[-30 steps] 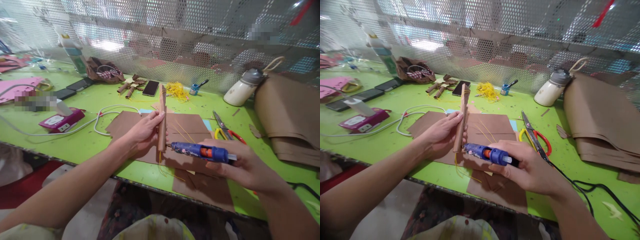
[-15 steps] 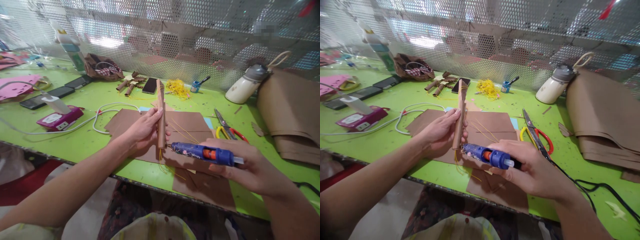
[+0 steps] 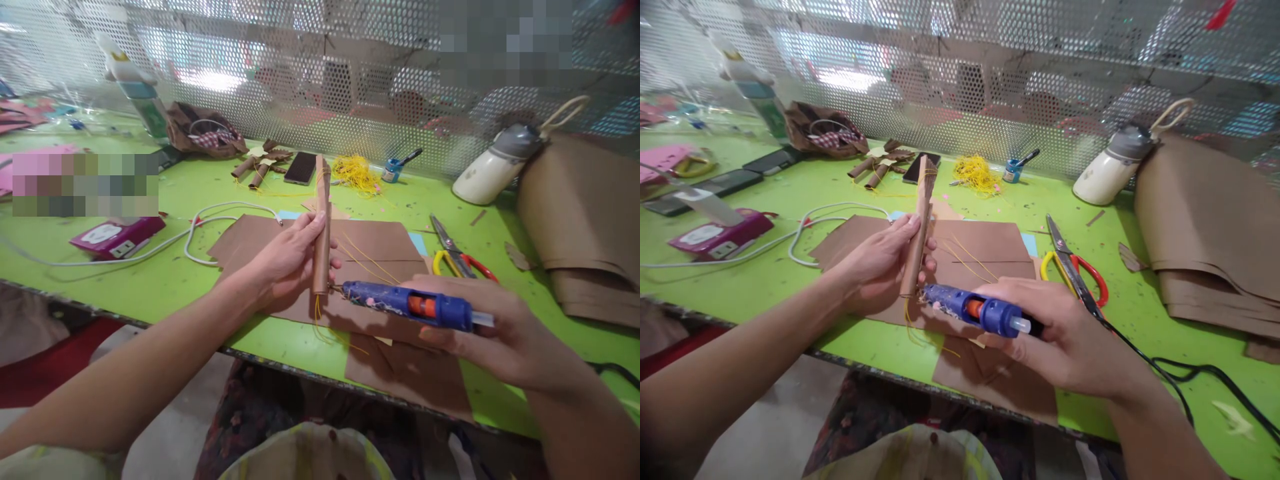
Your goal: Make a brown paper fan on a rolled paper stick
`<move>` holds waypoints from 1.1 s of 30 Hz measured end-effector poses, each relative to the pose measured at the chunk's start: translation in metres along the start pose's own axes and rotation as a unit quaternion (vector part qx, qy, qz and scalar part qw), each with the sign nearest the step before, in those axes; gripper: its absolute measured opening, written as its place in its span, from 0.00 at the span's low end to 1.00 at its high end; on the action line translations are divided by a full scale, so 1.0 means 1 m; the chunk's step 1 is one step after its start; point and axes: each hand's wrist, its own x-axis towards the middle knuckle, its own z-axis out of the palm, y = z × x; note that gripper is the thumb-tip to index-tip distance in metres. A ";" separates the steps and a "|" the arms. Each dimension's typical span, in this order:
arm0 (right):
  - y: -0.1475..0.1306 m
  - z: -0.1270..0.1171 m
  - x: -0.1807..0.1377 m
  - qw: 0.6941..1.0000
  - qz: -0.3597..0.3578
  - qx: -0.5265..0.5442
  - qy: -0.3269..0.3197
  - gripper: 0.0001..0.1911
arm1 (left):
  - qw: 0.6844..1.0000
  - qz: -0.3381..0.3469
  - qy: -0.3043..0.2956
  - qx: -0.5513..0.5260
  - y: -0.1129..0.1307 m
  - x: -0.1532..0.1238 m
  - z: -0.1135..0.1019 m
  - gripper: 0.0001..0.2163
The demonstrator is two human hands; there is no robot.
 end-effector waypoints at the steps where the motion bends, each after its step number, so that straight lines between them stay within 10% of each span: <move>1: 0.000 0.000 0.000 1.000 0.001 -0.001 0.002 0.13 | 1.000 0.001 0.000 0.000 0.000 0.000 0.000 0.08; 33: 0.010 -0.009 -0.007 0.996 0.069 -0.053 -0.017 0.17 | 0.997 0.028 0.067 -0.010 0.012 -0.001 0.007 0.05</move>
